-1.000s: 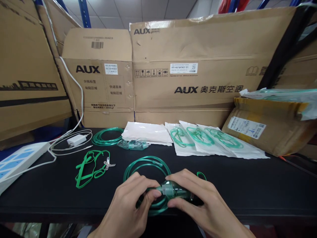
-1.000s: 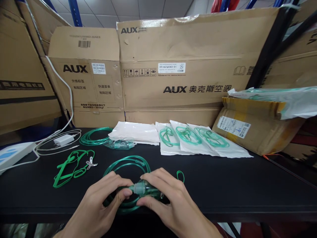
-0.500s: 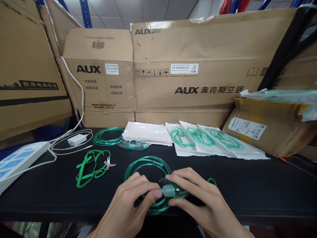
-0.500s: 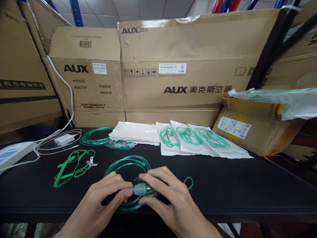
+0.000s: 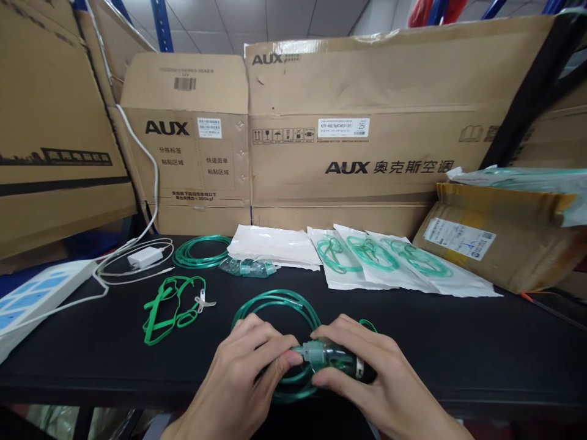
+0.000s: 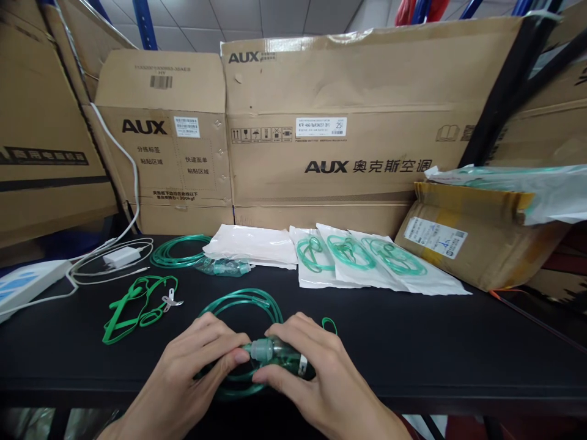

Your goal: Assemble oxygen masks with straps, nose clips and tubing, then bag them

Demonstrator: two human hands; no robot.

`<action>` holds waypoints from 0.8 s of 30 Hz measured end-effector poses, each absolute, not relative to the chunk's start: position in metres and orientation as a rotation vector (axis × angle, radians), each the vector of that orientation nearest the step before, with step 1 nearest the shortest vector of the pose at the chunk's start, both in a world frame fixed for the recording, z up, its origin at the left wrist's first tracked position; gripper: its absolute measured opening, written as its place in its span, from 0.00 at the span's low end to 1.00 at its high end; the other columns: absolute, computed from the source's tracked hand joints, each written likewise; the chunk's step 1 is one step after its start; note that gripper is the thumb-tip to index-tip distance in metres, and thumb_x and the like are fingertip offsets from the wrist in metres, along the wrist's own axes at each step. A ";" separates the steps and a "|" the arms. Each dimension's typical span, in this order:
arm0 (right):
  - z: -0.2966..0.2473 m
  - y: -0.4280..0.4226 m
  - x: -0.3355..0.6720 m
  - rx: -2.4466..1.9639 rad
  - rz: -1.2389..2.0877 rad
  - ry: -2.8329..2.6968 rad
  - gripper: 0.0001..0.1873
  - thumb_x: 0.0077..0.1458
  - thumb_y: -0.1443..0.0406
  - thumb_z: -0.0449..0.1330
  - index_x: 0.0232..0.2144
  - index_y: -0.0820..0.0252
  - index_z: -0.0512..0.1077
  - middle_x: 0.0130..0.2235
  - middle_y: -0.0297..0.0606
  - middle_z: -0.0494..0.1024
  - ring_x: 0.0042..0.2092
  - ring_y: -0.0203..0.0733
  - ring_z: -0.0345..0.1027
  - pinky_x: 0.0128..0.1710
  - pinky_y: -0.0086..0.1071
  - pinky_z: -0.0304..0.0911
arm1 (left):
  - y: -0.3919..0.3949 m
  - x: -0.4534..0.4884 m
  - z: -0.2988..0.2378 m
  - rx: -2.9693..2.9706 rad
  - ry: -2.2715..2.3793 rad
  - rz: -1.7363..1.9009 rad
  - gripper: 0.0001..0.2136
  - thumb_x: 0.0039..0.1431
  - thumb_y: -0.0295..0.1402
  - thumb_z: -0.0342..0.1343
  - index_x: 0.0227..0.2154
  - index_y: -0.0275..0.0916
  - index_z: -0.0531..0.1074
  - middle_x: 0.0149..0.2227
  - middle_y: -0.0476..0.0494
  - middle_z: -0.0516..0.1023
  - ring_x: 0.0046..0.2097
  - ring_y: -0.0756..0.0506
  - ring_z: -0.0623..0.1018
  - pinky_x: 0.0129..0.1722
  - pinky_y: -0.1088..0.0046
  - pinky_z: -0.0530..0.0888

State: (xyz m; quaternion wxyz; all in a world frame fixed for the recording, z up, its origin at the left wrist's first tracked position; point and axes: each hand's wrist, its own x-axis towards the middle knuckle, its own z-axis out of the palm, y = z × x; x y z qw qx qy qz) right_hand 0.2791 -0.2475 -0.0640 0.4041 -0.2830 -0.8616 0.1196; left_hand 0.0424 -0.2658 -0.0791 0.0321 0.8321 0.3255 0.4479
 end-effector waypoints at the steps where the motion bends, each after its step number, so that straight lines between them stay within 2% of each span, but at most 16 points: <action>1: -0.062 -0.247 0.280 -0.710 0.256 -2.207 0.13 0.66 0.56 0.66 0.50 0.52 0.74 0.40 0.34 0.81 0.39 0.42 0.74 0.41 0.34 0.71 | -0.267 0.040 -0.077 2.587 1.038 1.328 0.06 0.74 0.26 0.55 0.46 0.42 0.75 0.37 0.47 0.81 0.38 0.43 0.74 0.40 0.64 0.72; 4: -0.053 -0.246 0.286 -0.704 0.012 -2.318 0.16 0.69 0.60 0.62 0.57 0.53 0.71 0.49 0.42 0.78 0.48 0.48 0.74 0.49 0.44 0.72 | -0.272 0.025 -0.070 2.667 1.205 1.119 0.08 0.73 0.32 0.58 0.52 0.48 0.75 0.47 0.46 0.81 0.45 0.40 0.77 0.46 0.57 0.75; 7: -0.040 -0.244 0.289 -0.716 -0.332 -2.365 0.17 0.70 0.61 0.60 0.59 0.55 0.72 0.52 0.50 0.73 0.50 0.55 0.70 0.45 0.50 0.75 | -0.279 0.004 -0.067 2.715 1.344 0.959 0.21 0.67 0.37 0.65 0.61 0.52 0.71 0.57 0.44 0.78 0.54 0.35 0.77 0.51 0.53 0.80; 9: -0.032 -0.243 0.288 -0.689 -0.552 -2.383 0.16 0.71 0.65 0.58 0.58 0.55 0.73 0.50 0.50 0.73 0.47 0.55 0.69 0.42 0.52 0.75 | -0.283 -0.009 -0.067 2.758 1.359 0.882 0.24 0.65 0.36 0.67 0.62 0.53 0.71 0.60 0.44 0.76 0.57 0.35 0.77 0.53 0.55 0.81; 11: -0.026 -0.242 0.285 -0.629 -0.690 -2.415 0.19 0.71 0.71 0.53 0.59 0.57 0.74 0.49 0.50 0.74 0.47 0.55 0.68 0.43 0.54 0.76 | -0.286 -0.016 -0.068 2.786 1.334 0.859 0.23 0.66 0.35 0.65 0.62 0.53 0.72 0.59 0.45 0.77 0.57 0.37 0.78 0.53 0.60 0.82; 14: -0.020 -0.239 0.278 -0.502 -0.714 -2.440 0.25 0.69 0.78 0.47 0.61 0.62 0.72 0.53 0.51 0.77 0.54 0.57 0.67 0.49 0.53 0.78 | -0.288 -0.018 -0.070 2.764 1.284 0.909 0.17 0.71 0.35 0.60 0.60 0.52 0.74 0.55 0.46 0.80 0.53 0.42 0.81 0.52 0.70 0.82; 17: -0.020 -0.232 0.272 -0.396 -0.653 -2.411 0.26 0.68 0.80 0.50 0.61 0.61 0.73 0.57 0.49 0.76 0.63 0.57 0.63 0.55 0.51 0.77 | -0.286 -0.014 -0.073 2.692 1.238 0.975 0.12 0.72 0.35 0.60 0.55 0.51 0.76 0.50 0.48 0.81 0.48 0.45 0.83 0.50 0.74 0.81; 22: -0.026 -0.221 0.272 -0.338 -0.521 -2.406 0.29 0.66 0.84 0.49 0.58 0.57 0.75 0.57 0.45 0.77 0.73 0.51 0.53 0.63 0.47 0.72 | -0.271 -0.009 -0.069 2.378 1.385 1.229 0.07 0.74 0.34 0.54 0.51 0.45 0.72 0.46 0.45 0.79 0.41 0.45 0.82 0.43 0.70 0.81; 24: -0.027 -0.220 0.275 -0.346 -0.506 -2.416 0.30 0.66 0.84 0.48 0.58 0.55 0.75 0.57 0.44 0.78 0.73 0.49 0.53 0.63 0.47 0.72 | -0.261 -0.004 -0.057 2.365 1.445 1.236 0.13 0.73 0.31 0.55 0.57 0.46 0.69 0.52 0.43 0.78 0.47 0.42 0.81 0.48 0.63 0.81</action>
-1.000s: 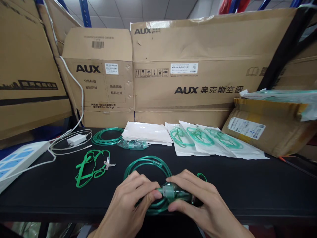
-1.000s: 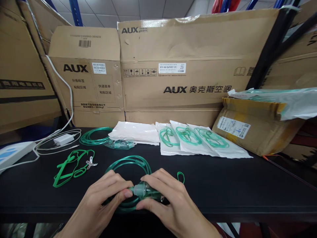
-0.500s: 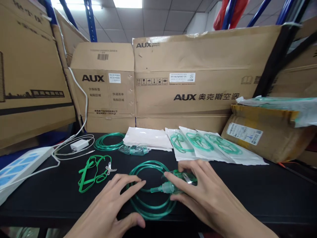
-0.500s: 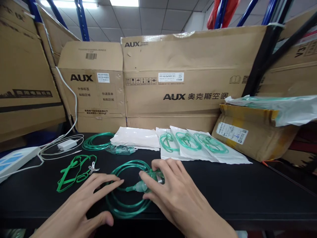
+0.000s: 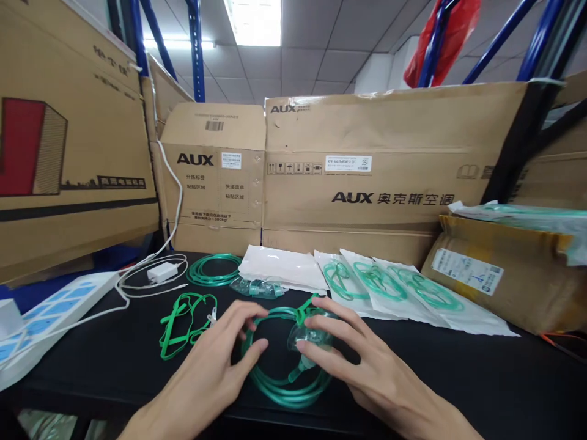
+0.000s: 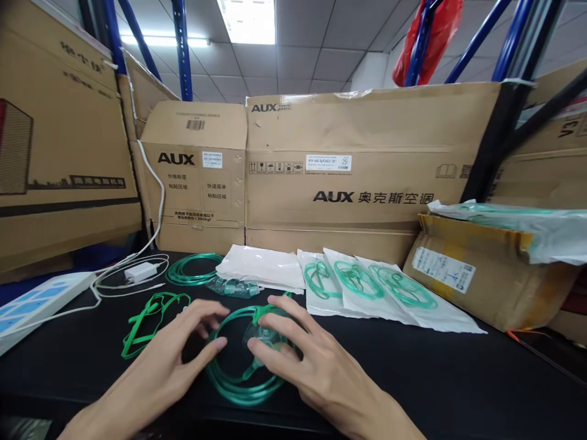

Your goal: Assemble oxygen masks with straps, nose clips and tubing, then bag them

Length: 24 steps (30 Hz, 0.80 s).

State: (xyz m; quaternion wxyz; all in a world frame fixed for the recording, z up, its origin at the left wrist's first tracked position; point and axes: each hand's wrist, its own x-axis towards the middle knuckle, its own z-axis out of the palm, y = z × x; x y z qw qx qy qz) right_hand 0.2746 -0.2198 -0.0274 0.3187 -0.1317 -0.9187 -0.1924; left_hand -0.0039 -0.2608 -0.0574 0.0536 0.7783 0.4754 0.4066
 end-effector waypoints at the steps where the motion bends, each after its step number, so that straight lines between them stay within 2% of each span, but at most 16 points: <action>1: -0.028 -0.220 0.276 -0.346 -0.505 -2.419 0.30 0.66 0.84 0.48 0.58 0.54 0.76 0.57 0.43 0.78 0.73 0.49 0.54 0.62 0.46 0.72 | -0.255 0.000 -0.050 2.404 1.429 1.198 0.19 0.71 0.30 0.56 0.62 0.47 0.66 0.58 0.41 0.76 0.54 0.40 0.80 0.54 0.59 0.80; 3: -0.028 -0.220 0.278 -0.334 -0.510 -2.425 0.29 0.67 0.83 0.48 0.58 0.54 0.76 0.57 0.43 0.79 0.74 0.49 0.53 0.62 0.46 0.73 | -0.241 0.010 -0.034 2.512 1.291 1.086 0.31 0.69 0.26 0.58 0.70 0.49 0.57 0.69 0.39 0.67 0.66 0.38 0.71 0.65 0.53 0.72; 5: -0.028 -0.221 0.279 -0.306 -0.526 -2.425 0.27 0.68 0.82 0.49 0.58 0.55 0.75 0.57 0.44 0.78 0.75 0.49 0.49 0.64 0.47 0.71 | -0.225 0.022 -0.021 2.602 1.074 0.969 0.36 0.65 0.21 0.58 0.73 0.47 0.54 0.72 0.40 0.64 0.71 0.40 0.65 0.69 0.54 0.66; 7: -0.027 -0.222 0.279 -0.293 -0.539 -2.432 0.27 0.68 0.81 0.49 0.59 0.56 0.75 0.58 0.45 0.78 0.76 0.47 0.45 0.66 0.48 0.68 | -0.208 0.034 -0.014 2.665 0.892 0.863 0.33 0.61 0.17 0.59 0.67 0.43 0.64 0.65 0.40 0.73 0.67 0.41 0.71 0.66 0.59 0.70; 9: -0.027 -0.225 0.279 -0.302 -0.551 -2.441 0.29 0.68 0.82 0.47 0.60 0.56 0.74 0.59 0.44 0.77 0.76 0.45 0.45 0.69 0.50 0.63 | -0.193 0.043 -0.011 2.707 0.817 0.805 0.23 0.58 0.14 0.59 0.54 0.40 0.76 0.52 0.43 0.82 0.56 0.42 0.79 0.59 0.64 0.75; 11: -0.027 -0.228 0.280 -0.319 -0.568 -2.442 0.31 0.66 0.83 0.47 0.61 0.56 0.73 0.60 0.45 0.77 0.75 0.45 0.47 0.70 0.53 0.60 | -0.183 0.047 -0.010 2.726 0.822 0.818 0.15 0.60 0.14 0.58 0.43 0.39 0.79 0.43 0.46 0.83 0.49 0.44 0.81 0.54 0.67 0.77; 12: -0.028 -0.229 0.282 -0.325 -0.582 -2.439 0.32 0.64 0.83 0.47 0.62 0.56 0.73 0.60 0.45 0.76 0.75 0.46 0.48 0.70 0.54 0.59 | -0.180 0.048 -0.009 2.727 0.839 0.844 0.12 0.62 0.16 0.57 0.41 0.39 0.78 0.42 0.46 0.82 0.48 0.44 0.81 0.53 0.68 0.76; 15: -0.033 -0.232 0.285 -0.361 -0.614 -2.433 0.35 0.59 0.84 0.49 0.63 0.57 0.72 0.59 0.47 0.77 0.73 0.49 0.55 0.70 0.56 0.60 | -0.180 0.044 -0.005 2.703 0.942 0.954 0.06 0.71 0.24 0.55 0.44 0.39 0.75 0.44 0.46 0.81 0.48 0.45 0.80 0.52 0.68 0.74; 17: -0.037 -0.233 0.286 -0.408 -0.610 -2.448 0.37 0.57 0.85 0.50 0.64 0.58 0.71 0.59 0.49 0.77 0.71 0.51 0.60 0.68 0.59 0.61 | -0.186 0.037 -0.002 2.679 1.044 1.016 0.05 0.74 0.27 0.52 0.45 0.40 0.73 0.44 0.46 0.81 0.46 0.45 0.79 0.50 0.67 0.74; 21: -0.043 -0.231 0.284 -0.515 -0.568 -2.495 0.35 0.56 0.84 0.51 0.63 0.61 0.70 0.59 0.53 0.77 0.67 0.57 0.66 0.64 0.63 0.66 | -0.209 0.015 -0.002 2.655 1.225 1.038 0.05 0.72 0.26 0.51 0.44 0.41 0.70 0.41 0.46 0.80 0.43 0.43 0.78 0.46 0.65 0.74; 24: -0.046 -0.228 0.283 -0.570 -0.555 -2.514 0.36 0.55 0.85 0.51 0.63 0.62 0.71 0.59 0.54 0.78 0.67 0.59 0.68 0.64 0.64 0.66 | -0.235 -0.004 -0.018 2.672 1.322 0.980 0.06 0.71 0.25 0.52 0.43 0.42 0.72 0.41 0.47 0.81 0.42 0.42 0.78 0.47 0.63 0.74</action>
